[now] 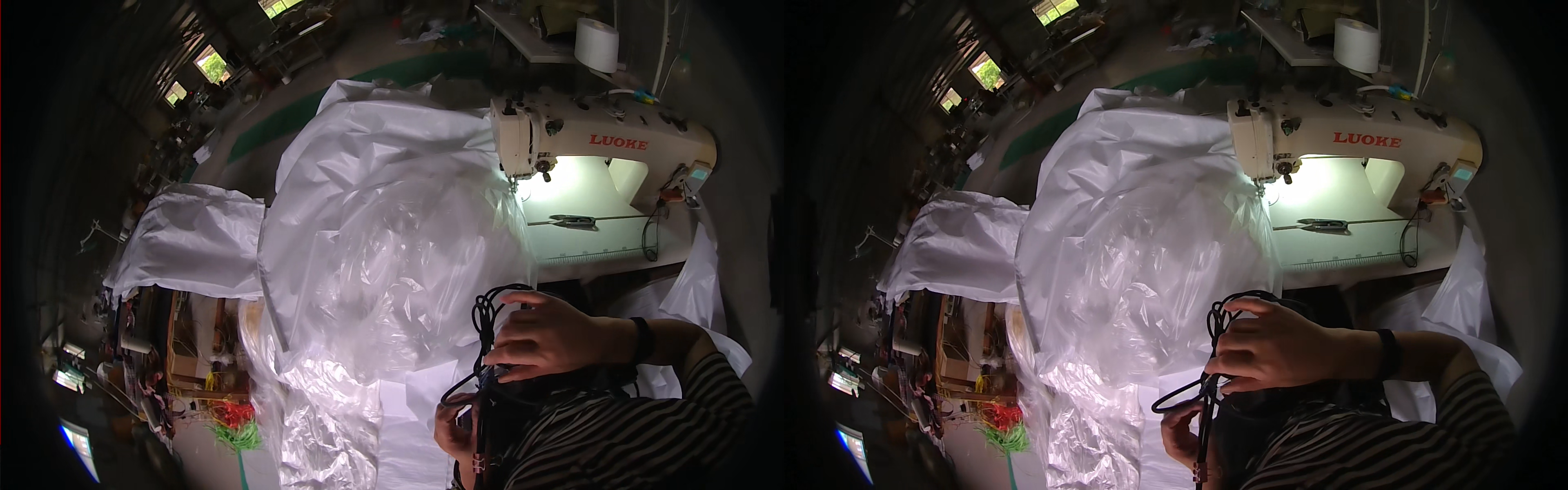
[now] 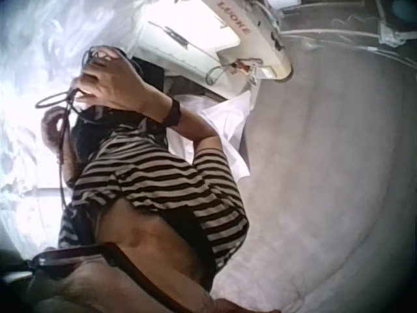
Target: Sewing large white plastic sheets using an industrial sewing machine in a manufacturing facility.
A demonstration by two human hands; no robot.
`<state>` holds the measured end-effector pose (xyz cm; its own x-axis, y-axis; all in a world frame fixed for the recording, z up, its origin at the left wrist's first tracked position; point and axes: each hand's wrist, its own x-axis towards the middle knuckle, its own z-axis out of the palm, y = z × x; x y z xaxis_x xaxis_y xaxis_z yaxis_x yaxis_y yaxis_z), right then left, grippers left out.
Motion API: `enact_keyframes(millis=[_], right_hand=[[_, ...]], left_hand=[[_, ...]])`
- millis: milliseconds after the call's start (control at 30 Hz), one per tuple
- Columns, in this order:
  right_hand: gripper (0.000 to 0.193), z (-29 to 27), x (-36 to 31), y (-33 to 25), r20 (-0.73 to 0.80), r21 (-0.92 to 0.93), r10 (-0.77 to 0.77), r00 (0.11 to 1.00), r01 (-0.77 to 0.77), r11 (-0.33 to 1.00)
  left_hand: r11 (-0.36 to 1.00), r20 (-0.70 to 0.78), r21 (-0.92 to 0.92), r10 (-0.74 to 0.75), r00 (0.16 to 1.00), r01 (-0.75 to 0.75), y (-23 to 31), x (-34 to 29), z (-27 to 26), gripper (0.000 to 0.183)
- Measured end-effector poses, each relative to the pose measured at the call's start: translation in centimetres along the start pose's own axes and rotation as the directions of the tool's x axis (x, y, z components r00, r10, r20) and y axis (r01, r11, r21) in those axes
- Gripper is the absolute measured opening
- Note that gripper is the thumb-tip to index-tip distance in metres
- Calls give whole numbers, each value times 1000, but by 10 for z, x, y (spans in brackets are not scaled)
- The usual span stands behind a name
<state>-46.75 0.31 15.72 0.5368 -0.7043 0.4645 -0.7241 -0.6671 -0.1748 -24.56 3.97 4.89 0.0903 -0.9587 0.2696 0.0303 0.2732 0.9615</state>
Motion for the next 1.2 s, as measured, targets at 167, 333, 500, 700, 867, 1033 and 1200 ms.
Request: enact_keyframes(millis=[167, 333, 500, 700, 867, 1033, 1200], right_hand=[[30, -8, 2, 6, 259, 542, 158, 953, -279, 793], [25, -20, -14, 21, 215, 584, 327, 920, -389, 712], [27, -31, -47, 25, 281, 645, 292, 914, -405, 648], [14, -23, -77, 21, 353, 590, 408, 842, -539, 601], [16, -25, -77, 21, 264, 671, 662, 701, -626, 396], [38, -13, -110, 24, 599, 163, 637, 485, -853, 497], [38, 21, -129, -1, 628, 344, 550, 551, -830, 439]], left_hand=[[939, 521, 243, -337, 784, 242, 24, 6, -3, 21], [889, 468, -182, -297, 832, 419, 34, 4, 0, 51], [914, 206, -346, -148, 967, 213, 28, 7, 8, 70], [971, -34, -222, -104, 994, 94, 29, 13, 18, 80], [994, -178, -113, -26, 984, 6, 17, 16, 10, 89], [987, -175, -162, -38, 984, 10, -16, 8, -44, 67], [985, -269, -78, 130, 954, -156, 36, 28, -32, 68]])
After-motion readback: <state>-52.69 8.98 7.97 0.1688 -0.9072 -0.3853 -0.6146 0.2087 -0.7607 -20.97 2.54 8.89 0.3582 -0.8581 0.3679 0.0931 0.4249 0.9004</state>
